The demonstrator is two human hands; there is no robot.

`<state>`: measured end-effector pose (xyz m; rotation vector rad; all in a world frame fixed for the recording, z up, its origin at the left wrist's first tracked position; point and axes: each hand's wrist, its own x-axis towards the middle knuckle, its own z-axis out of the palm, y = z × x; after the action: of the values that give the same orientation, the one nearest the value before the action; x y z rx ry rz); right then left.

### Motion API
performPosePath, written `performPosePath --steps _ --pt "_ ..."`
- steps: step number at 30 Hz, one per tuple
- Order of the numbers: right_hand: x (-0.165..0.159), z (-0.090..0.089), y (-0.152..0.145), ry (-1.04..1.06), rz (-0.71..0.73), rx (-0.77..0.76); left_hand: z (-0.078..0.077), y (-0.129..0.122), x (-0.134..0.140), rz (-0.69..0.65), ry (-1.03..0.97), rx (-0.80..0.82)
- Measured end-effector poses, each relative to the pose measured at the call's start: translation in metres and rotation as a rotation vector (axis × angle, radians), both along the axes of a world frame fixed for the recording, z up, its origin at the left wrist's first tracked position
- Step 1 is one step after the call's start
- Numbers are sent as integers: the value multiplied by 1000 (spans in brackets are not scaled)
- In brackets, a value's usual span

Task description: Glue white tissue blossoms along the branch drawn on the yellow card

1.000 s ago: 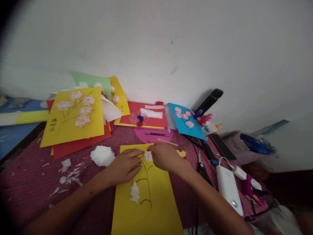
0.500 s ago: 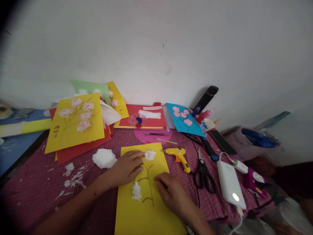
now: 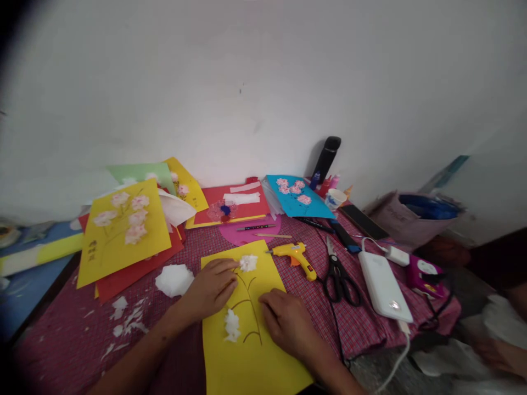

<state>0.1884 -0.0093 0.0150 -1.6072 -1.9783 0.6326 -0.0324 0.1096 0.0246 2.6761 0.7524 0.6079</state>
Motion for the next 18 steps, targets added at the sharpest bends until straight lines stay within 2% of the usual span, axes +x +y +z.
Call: performPosePath --steps 8,18 --pt "1 -4 1 25 -7 19 4 -2 3 1 91 -50" --pt "2 -8 2 24 -16 36 7 -4 4 16 114 -28"
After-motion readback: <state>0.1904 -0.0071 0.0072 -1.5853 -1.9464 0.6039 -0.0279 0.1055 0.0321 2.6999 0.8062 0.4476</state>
